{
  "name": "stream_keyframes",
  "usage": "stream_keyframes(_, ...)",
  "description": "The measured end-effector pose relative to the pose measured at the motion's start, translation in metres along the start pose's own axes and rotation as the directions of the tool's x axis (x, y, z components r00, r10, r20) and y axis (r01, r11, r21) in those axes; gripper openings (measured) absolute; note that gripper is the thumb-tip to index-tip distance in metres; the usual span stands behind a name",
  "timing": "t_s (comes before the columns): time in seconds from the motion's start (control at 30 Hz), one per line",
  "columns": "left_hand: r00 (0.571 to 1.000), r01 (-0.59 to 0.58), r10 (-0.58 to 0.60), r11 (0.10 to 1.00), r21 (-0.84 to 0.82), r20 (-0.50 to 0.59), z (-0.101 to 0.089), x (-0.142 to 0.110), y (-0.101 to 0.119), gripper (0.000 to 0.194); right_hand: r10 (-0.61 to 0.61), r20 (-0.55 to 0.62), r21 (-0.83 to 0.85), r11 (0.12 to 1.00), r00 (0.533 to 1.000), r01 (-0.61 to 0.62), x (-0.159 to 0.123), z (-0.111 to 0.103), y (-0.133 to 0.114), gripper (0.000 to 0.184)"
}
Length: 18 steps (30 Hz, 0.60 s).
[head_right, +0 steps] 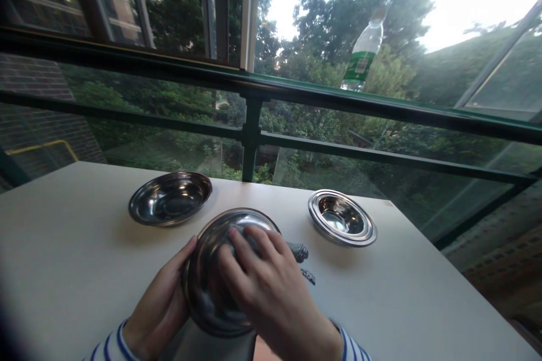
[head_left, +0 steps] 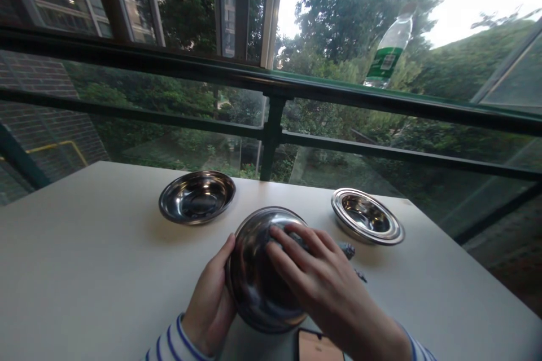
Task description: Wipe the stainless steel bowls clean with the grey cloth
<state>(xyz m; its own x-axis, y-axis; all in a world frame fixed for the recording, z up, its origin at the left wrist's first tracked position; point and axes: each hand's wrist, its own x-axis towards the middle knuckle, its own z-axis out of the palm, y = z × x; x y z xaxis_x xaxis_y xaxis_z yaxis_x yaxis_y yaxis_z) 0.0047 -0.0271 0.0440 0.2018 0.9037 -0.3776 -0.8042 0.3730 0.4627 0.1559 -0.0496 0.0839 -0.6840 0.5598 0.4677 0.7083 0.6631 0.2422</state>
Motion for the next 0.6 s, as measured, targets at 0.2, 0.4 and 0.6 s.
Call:
stream_keyframes(0.2, 1.0, -0.009, 0.009, 0.999, 0.031, -0.014, 0.001, -0.0022, -0.0011, 0.025, -0.13, -0.087, 0.06, 0.989, 0.988, 0.136, 0.0009, -0.0001, -0.0037, 0.029)
stream_keyframes(0.4, 1.0, 0.005, -0.005, 1.0, -0.005, -0.018, -0.0019, -0.0002, -0.0027, 0.024, -0.081, -0.048, 0.041, 0.996, 0.996, 0.083, 0.0016, 0.0011, -0.0028, 0.026)
stream_keyframes(0.6, 0.999, -0.03, 0.029, 0.999, -0.018, -0.026, -0.001, 0.0, -0.0021, 0.021, -0.119, -0.095, 0.054, 0.991, 0.988, 0.125, 0.0021, 0.0033, -0.0052, 0.025)
